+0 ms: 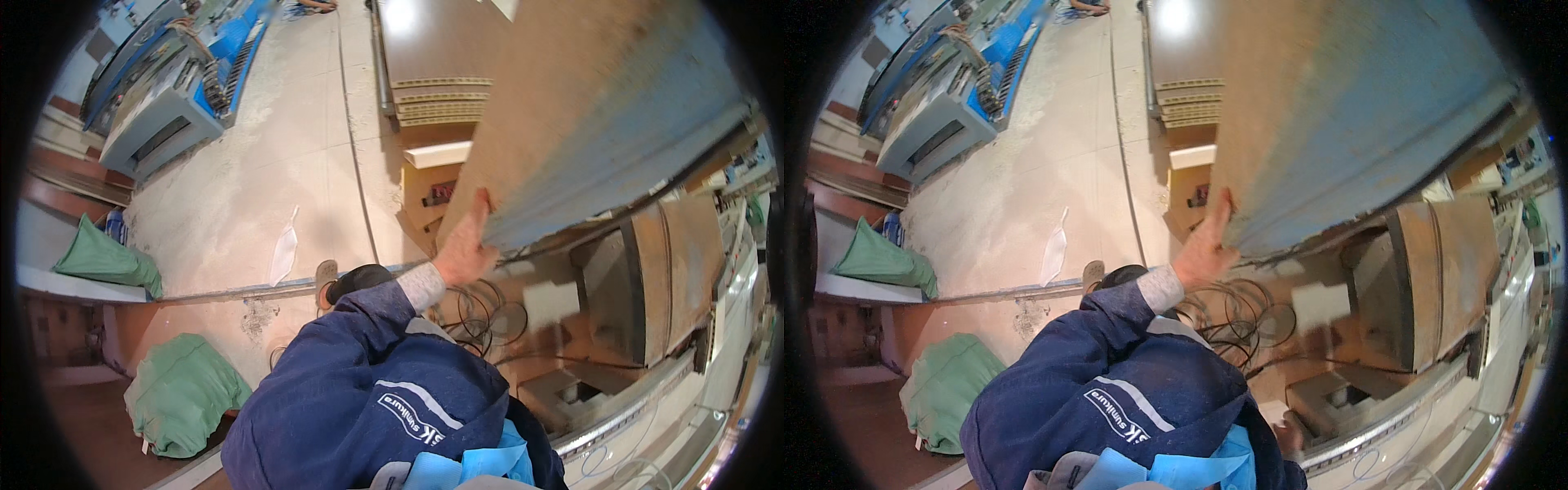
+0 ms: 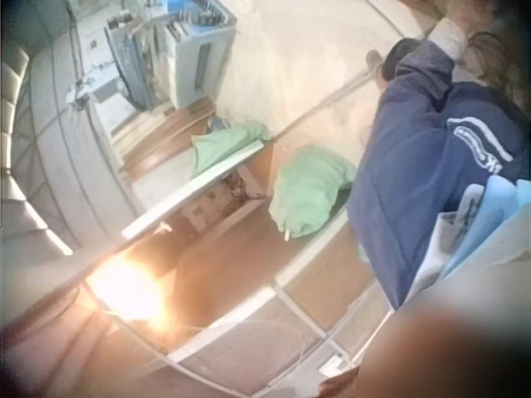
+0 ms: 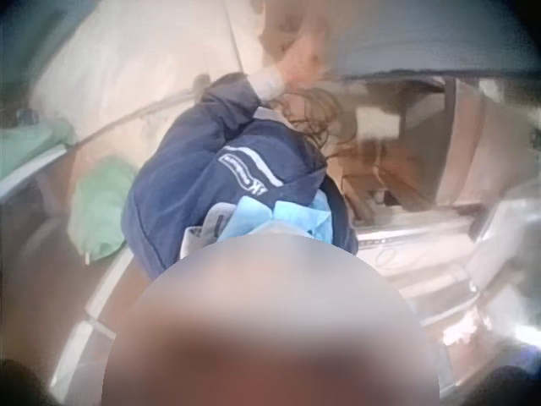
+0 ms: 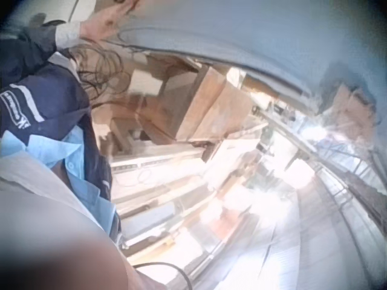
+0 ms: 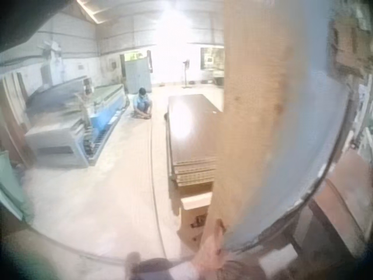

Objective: The person bends a long thin metal strip into a circular shape using a bending machine. They then handle a bundle of coiled metal strips, measure a short piece with a ruler, and coil another strip by hand on a workbench.

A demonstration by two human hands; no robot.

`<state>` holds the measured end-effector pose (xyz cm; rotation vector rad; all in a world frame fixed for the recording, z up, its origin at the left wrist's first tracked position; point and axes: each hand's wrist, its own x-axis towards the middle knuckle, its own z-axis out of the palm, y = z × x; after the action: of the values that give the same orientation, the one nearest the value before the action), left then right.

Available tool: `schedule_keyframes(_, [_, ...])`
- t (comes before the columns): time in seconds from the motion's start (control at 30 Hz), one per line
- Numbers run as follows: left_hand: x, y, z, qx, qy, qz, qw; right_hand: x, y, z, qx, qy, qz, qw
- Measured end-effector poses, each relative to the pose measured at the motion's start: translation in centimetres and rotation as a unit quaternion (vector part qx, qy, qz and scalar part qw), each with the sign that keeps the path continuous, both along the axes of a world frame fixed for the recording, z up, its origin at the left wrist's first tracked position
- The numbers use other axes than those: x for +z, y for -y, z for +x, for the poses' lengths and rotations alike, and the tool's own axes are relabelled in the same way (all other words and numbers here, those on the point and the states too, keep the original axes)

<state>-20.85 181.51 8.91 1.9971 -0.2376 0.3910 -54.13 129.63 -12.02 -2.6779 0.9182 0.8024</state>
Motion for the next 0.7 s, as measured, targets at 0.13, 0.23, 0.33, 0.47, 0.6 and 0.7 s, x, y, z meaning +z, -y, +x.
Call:
schedule_keyframes(0.13, [0.9, -2.9, 0.1, -0.093, -0.053, 0.003, 0.994, -3.3, -19.7, 9.3, 0.075, 0.086, 0.171, 0.979])
schedule_keyframes(0.23, [2.5, -8.3, 0.7, -0.236, -0.085, -0.002, 0.968, 0.7, -32.8, 20.1, 0.105, 0.274, 0.239, 0.926])
schedule_keyframes(0.33, [3.5, -18.0, 2.7, -0.283, -0.186, -0.136, 0.931, 8.7, -41.9, 29.4, 0.02, 0.512, 0.26, 0.818])
schedule_keyframes(0.47, [-1.0, -37.7, 6.2, -0.161, -0.193, -0.302, 0.92, 17.9, -50.0, 36.7, -0.025, 0.588, 0.173, 0.789])
schedule_keyframes(0.6, [-11.3, -58.3, 4.7, 0.088, -0.342, -0.132, 0.926, 20.1, -53.6, 40.4, -0.205, 0.633, 0.214, 0.715])
schedule_keyframes(0.7, [-18.3, -69.4, -3.0, 0.118, -0.532, 0.153, 0.824, 18.9, -52.4, 40.3, -0.195, 0.611, 0.105, 0.76])
